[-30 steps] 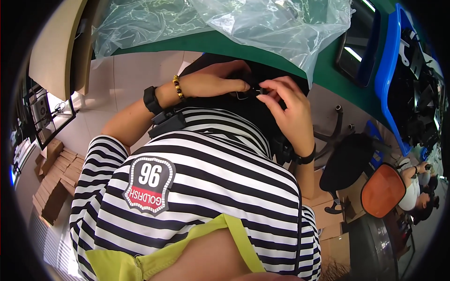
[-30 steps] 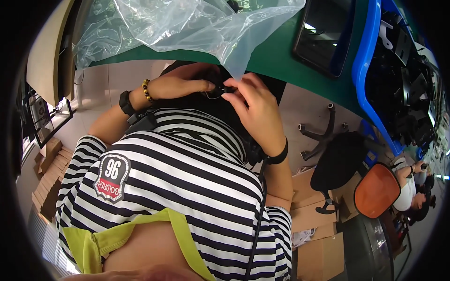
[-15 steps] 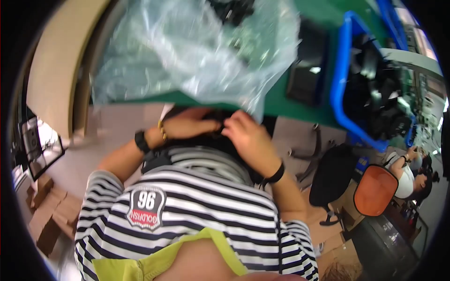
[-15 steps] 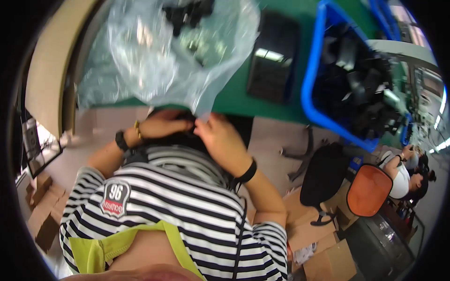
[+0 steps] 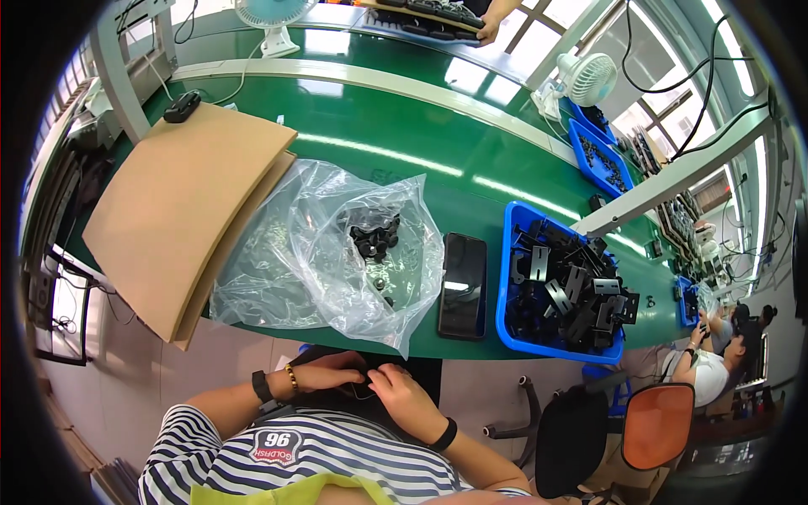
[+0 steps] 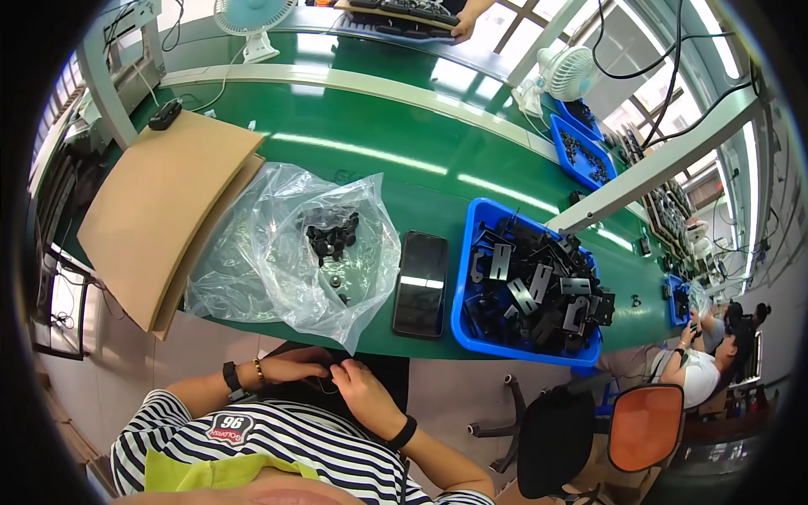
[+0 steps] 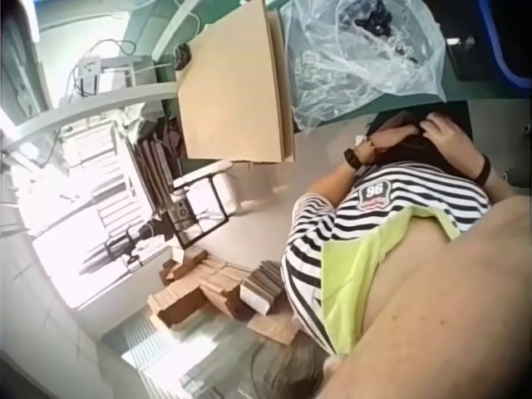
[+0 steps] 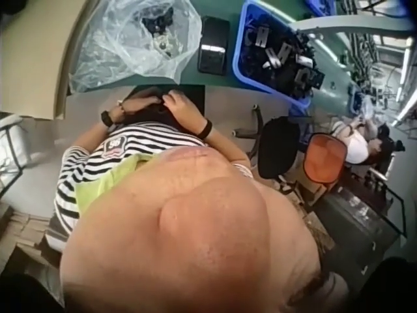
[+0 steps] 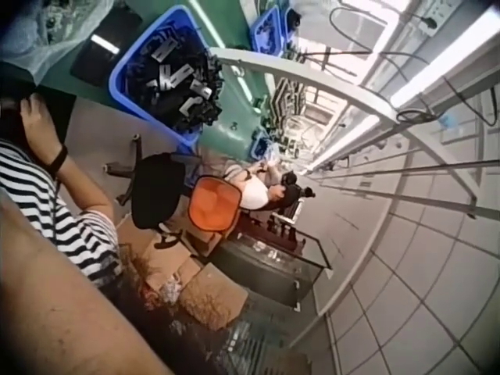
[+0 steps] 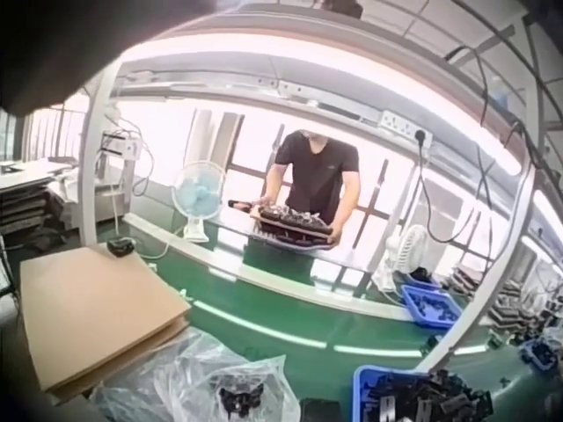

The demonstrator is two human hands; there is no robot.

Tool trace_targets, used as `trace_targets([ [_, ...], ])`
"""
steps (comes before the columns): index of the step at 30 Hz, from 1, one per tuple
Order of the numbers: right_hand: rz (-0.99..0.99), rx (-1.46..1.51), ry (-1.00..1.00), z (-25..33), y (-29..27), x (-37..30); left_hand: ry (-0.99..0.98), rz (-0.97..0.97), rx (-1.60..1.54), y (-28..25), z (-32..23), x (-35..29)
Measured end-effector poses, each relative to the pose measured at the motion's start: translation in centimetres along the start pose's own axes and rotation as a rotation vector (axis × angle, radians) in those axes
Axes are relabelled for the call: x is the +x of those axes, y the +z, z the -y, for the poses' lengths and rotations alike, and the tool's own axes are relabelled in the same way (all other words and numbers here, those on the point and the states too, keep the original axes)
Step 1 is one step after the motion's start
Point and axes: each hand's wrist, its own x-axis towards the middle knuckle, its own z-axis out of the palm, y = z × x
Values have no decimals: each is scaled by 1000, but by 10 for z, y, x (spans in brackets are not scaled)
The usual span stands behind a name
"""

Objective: The person assembles a black plastic component by inserting a small white wire into the housing and then pressing a black plastic fastener from a plastic bag into the unit.

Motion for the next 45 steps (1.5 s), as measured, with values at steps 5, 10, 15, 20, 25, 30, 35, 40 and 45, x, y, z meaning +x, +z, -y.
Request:
trace_targets([
  [5, 45, 11, -75, -13, -5, 1, -45, -4, 19, 1, -10, 0],
  [10, 144, 44, -16, -15, -1, 1, -78, 18, 30, 1, -9, -1],
  [15, 110, -6, 38, -14, 3, 2, -94, 26, 13, -2, -3, 1],
  [20, 78, -1, 87, -16, 1, 6, -56, 47, 7, -5, -3, 4],
  [25, 190, -62, 104, -19, 8, 8, -56, 46, -37, 0, -13, 0],
  [30, 279, -126, 217, -14, 9, 8, -38, 45, 20, -2, -8, 4],
  [35, 59, -128, -34, -13, -6, 5, -25, 54, 49, -3, -4, 3],
  [40, 190, -99, -124, -18, -11, 6, -77, 65, 136, 7, -27, -4],
  [45, 334, -122, -88, -19, -10, 8, -52, 65, 119, 2, -18, -1],
])
